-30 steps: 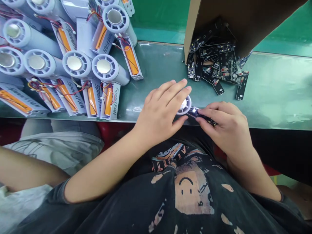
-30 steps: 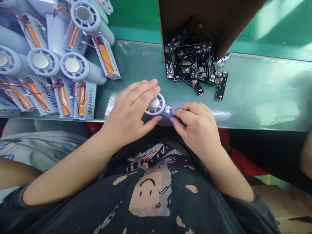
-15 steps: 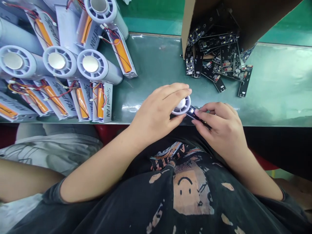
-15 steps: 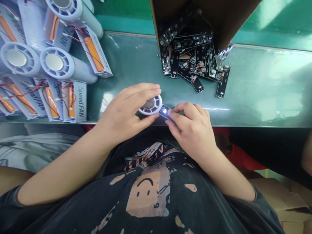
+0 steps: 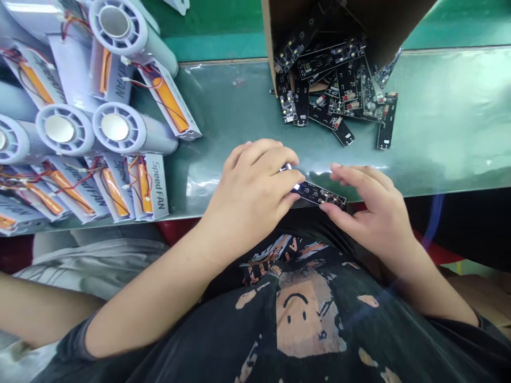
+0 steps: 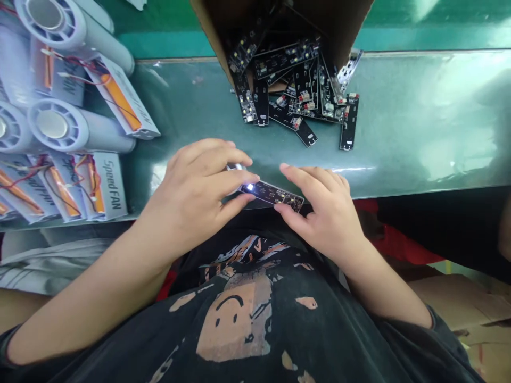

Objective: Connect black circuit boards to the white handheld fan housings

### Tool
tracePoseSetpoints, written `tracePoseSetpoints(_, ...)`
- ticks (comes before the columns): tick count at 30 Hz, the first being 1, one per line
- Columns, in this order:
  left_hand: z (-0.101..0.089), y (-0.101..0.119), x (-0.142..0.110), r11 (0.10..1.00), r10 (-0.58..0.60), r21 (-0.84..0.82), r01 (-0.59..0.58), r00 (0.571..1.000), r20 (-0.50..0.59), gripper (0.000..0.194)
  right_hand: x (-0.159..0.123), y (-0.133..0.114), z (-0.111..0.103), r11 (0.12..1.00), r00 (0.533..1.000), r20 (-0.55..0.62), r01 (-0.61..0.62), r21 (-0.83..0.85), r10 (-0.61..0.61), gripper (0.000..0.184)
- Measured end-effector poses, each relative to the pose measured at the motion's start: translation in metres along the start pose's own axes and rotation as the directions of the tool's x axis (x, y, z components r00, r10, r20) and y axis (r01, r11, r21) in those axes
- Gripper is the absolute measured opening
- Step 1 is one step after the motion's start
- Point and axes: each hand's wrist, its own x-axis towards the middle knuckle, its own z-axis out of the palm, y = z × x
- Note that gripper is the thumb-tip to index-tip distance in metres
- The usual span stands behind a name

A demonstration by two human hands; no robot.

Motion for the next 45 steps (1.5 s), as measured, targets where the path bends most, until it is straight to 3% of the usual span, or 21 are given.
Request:
tracePoseSetpoints(5, -0.004, 0.001, 0.006, 0.999, -0.021, -0.040, 0.024, 0.998, 0.052, 0.013, -0.013, 0.004, 0.000, 0.999, 0.999, 0.000, -0.048, -0.012, 0.048, 0.020)
tracePoseSetpoints(10, -0.006, -0.001, 0.010, 0.999, 0.002, -0.032, 0.001, 0.995, 0.102, 0.011, -0.014, 0.002, 0.004, 0.995, 0.997, 0.010, -0.082, -0.060, 0.082, 0.024)
tracePoseSetpoints(17, -0.005, -0.007, 0.012, 0.998, 0.018, -0.065, -0.012, 0.996, 0.086, 0.012, -0.018, 0.012, 0.008, 0.995, 0.996, -0.012, -0.083, 0.052, 0.083, 0.025)
tracePoseSetpoints(21, -0.005, 0.001, 0.011, 0.998, 0.005, -0.060, 0.000, 0.996, 0.092, 0.017, -0.011, 0.006, 0.010, 0.982, 0.999, 0.051, 0.025, -0.187, -0.015, 0.041)
tracePoseSetpoints(23, -0.007, 0.003, 0.007, 0.996, 0.007, -0.086, -0.002, 0.998, 0.057, 0.041, -0.006, 0.002, 0.015, 0.948, 0.995, 0.073, 0.088, -0.305, -0.069, 0.042)
tracePoseSetpoints(26, -0.015, 0.001, -0.005, 0.993, 0.025, -0.115, -0.034, 0.997, -0.079, 0.066, -0.004, 0.005, 0.018, 0.919, 0.987, 0.054, 0.158, -0.362, -0.149, 0.028)
tracePoseSetpoints(28, -0.021, -0.006, -0.017, 0.994, 0.016, -0.102, -0.035, 0.983, -0.182, 0.061, -0.011, 0.019, 0.011, 0.926, 0.986, -0.017, 0.150, -0.345, -0.166, 0.027)
tracePoseSetpoints(30, -0.025, -0.018, -0.030, 0.998, -0.033, -0.060, 0.018, 0.968, -0.248, 0.052, -0.024, 0.042, -0.004, 0.954, 0.978, -0.169, 0.064, -0.293, -0.118, 0.028)
tracePoseSetpoints(31, -0.026, -0.025, -0.035, 0.998, -0.061, -0.042, 0.052, 0.961, -0.269, 0.047, -0.031, 0.055, -0.015, 0.962, 0.958, -0.281, -0.014, -0.273, -0.066, 0.028)
tracePoseSetpoints(33, -0.025, -0.039, -0.042, 0.996, -0.084, -0.006, 0.086, 0.954, -0.287, 0.033, -0.044, 0.082, -0.036, 0.943, 0.921, -0.388, -0.156, -0.295, 0.031, 0.026)
tracePoseSetpoints(34, -0.023, -0.044, -0.043, 0.996, -0.078, 0.009, 0.084, 0.955, -0.285, 0.028, -0.049, 0.095, -0.045, 0.918, 0.865, -0.500, -0.232, -0.322, 0.043, 0.020)
tracePoseSetpoints(36, -0.018, -0.051, -0.043, 0.998, -0.049, 0.032, 0.060, 0.961, -0.273, 0.022, -0.055, 0.115, -0.058, 0.864, 0.853, -0.489, -0.378, -0.334, 0.184, 0.020)
tracePoseSetpoints(39, -0.014, -0.052, -0.036, 0.999, -0.002, 0.052, 0.016, 0.965, -0.263, 0.020, -0.054, 0.131, -0.066, 0.810, 0.788, -0.566, -0.486, -0.330, 0.242, 0.025)
tracePoseSetpoints(41, -0.017, -0.050, -0.027, 0.997, 0.005, 0.078, 0.015, 0.969, -0.246, 0.022, -0.041, 0.135, -0.069, 0.753, 0.682, -0.698, -0.572, -0.325, 0.217, 0.048)
tracePoseSetpoints(43, -0.026, -0.050, -0.010, 0.986, -0.055, 0.149, 0.080, 0.985, -0.161, 0.026, -0.015, 0.135, -0.076, 0.716, 0.570, -0.809, -0.625, -0.311, 0.145, 0.078)
tracePoseSetpoints(44, -0.032, -0.051, 0.002, 0.972, -0.108, 0.198, 0.128, 0.988, -0.111, 0.028, 0.003, 0.135, -0.081, 0.734, 0.574, -0.811, -0.598, -0.322, 0.111, 0.085)
tracePoseSetpoints(45, -0.038, -0.053, 0.018, 0.950, -0.173, 0.256, 0.182, 0.983, -0.055, 0.030, 0.024, 0.134, -0.086, 0.770, 0.635, -0.766, -0.534, -0.348, 0.094, 0.082)
